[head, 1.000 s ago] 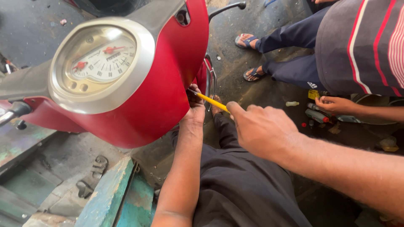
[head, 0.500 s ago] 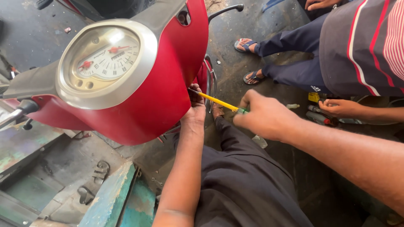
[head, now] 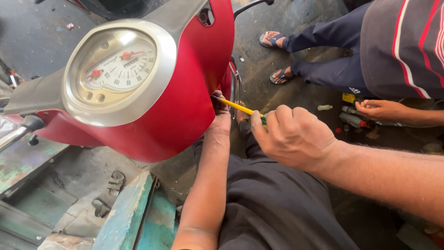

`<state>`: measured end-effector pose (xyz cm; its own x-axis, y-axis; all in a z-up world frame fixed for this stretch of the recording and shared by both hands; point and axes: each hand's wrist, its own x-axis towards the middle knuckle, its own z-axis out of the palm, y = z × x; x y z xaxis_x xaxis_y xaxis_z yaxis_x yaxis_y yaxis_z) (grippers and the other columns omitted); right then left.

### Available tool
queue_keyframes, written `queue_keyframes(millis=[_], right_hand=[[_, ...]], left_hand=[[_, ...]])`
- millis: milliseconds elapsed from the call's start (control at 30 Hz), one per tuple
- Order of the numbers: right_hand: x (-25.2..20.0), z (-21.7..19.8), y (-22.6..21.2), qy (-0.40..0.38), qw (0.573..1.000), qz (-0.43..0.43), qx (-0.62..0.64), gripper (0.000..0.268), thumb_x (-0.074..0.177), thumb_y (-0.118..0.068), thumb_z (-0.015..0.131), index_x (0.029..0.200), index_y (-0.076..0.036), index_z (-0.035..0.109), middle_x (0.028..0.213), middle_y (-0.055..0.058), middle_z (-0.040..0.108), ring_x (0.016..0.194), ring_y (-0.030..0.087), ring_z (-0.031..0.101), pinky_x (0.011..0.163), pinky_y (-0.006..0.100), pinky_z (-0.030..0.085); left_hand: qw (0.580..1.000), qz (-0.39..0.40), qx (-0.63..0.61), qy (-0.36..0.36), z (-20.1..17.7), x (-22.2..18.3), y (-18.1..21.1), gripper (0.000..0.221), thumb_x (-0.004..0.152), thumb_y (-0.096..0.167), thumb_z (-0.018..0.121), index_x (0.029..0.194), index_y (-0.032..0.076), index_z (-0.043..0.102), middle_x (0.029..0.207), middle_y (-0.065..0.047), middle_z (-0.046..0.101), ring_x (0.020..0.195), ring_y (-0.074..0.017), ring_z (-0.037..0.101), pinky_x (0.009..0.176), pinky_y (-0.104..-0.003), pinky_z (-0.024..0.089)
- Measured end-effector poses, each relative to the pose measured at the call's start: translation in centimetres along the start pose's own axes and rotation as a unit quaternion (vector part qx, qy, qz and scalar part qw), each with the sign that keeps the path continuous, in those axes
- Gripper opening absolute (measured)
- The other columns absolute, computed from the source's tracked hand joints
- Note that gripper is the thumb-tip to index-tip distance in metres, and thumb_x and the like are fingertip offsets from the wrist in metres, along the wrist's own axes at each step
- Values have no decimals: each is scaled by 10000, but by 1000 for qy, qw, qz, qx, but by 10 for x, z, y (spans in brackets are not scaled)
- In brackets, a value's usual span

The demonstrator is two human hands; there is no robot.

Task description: The person uses a screwdriver to remove screws from the front panel of a red scooter, detaches the panel, and sets it aside. They then use the screwdriver to remove screws from the front fender and number plate bracket before pulling the fender away.

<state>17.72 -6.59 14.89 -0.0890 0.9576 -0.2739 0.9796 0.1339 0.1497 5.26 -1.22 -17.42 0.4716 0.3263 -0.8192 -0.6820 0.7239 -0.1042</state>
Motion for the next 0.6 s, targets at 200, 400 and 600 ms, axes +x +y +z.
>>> queue_keyframes(millis=[200, 400, 600], right_hand=[[3, 4, -2, -41, 999, 17, 6, 371, 816, -248, 594, 1100, -51, 728, 629, 21, 582, 526, 163, 562, 422, 286, 407], [2, 8, -7, -114, 991, 59, 33, 442, 816, -232, 582, 1201, -41, 687, 621, 36, 612, 495, 163, 603, 383, 279, 469], [12, 1, -5, -235, 938, 165, 194, 485, 870, -186, 550, 1333, -44, 579, 733, 159, 673, 576, 312, 711, 466, 420, 559]], left_hand=[[1000, 2, 3, -3, 27, -15, -1, 299, 990, 265, 631, 1191, 58, 713, 1053, -169, 793, 682, -238, 750, 557, -323, 639], [999, 29, 37, 0, 10, -7, -3, 317, 987, 290, 600, 1185, 66, 702, 1005, -143, 772, 673, -239, 748, 559, -350, 637], [997, 14, 21, 80, 16, -10, 0, 303, 1042, 276, 593, 1194, 32, 690, 1002, -160, 760, 687, -245, 741, 599, -331, 641]])
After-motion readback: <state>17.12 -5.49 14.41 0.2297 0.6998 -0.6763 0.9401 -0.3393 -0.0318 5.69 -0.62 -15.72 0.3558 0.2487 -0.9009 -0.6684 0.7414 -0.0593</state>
